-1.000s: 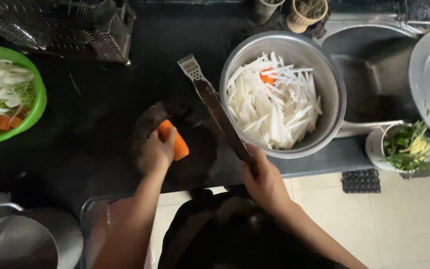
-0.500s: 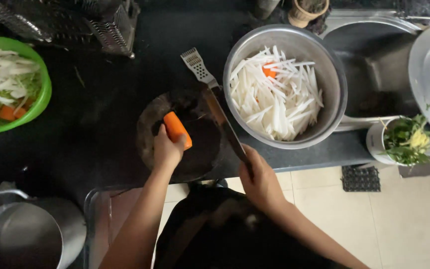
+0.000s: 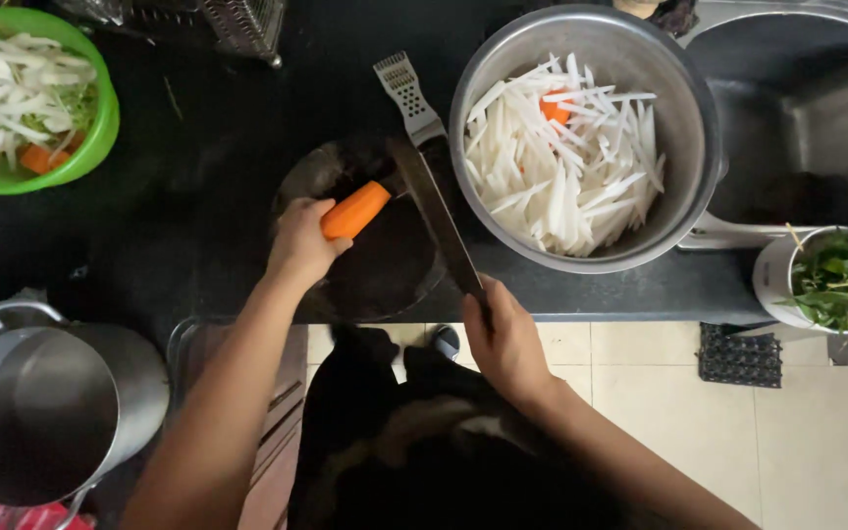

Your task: Cutting a carrot into thin julienne strips on a wooden cutting board.

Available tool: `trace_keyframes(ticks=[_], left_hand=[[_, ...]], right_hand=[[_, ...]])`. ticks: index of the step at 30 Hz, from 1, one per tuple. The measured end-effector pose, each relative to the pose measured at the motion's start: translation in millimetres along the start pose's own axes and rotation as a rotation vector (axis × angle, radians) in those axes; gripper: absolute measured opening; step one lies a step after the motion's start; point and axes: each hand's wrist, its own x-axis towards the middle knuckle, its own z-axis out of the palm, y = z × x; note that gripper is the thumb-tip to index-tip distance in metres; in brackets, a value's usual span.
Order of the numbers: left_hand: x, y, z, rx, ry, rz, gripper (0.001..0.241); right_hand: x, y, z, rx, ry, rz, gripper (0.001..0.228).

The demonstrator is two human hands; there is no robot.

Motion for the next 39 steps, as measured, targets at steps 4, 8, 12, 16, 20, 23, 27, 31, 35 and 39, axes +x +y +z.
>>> trace_keyframes(ticks=[4, 8, 12, 16, 20, 23, 27, 31, 35, 39], left_hand=[[-1, -17, 5, -0.093, -0.001, 0.022, 0.075], [-3, -13, -4, -0.13, 0.015, 0.053, 0.066], [-5, -7, -12, -0.115, -0.007, 0.081, 0.06], [-4, -5, -22, -0.127, -0.057, 0.103, 0.057], [-1, -8, -24, -0.106, -0.094, 0.107, 0.063], [-3, -9, -16, -0.131, -0.11, 0.08, 0.065], [0, -10, -1, -0.189, -0.098, 0.055, 0.067], [-7, 17, -12, -0.104, -0.191, -0.02, 0.071], [-19, 41, -16, -0.192, -0.186, 0.017, 0.068], [-19, 49, -9, -0.046, -0.306, -0.02, 0.071]], right_hand=[[6, 0, 17, -0.046, -0.088, 0.122, 0.031], [9, 7, 52, -0.347, -0.23, 0.092, 0.03], [10, -14, 65, -0.417, -0.28, 0.117, 0.037], [9, -17, 72, -0.508, -0.362, 0.153, 0.047], [10, -28, 74, -0.403, -0.283, 0.265, 0.032], [9, -33, 72, -0.334, -0.245, 0.335, 0.034], [17, -35, 69, -0.312, -0.199, 0.368, 0.04], [18, -16, 78, -0.302, -0.177, 0.337, 0.049], [21, -23, 88, -0.353, -0.177, 0.284, 0.054], [24, -42, 86, -0.439, -0.294, 0.281, 0.058]])
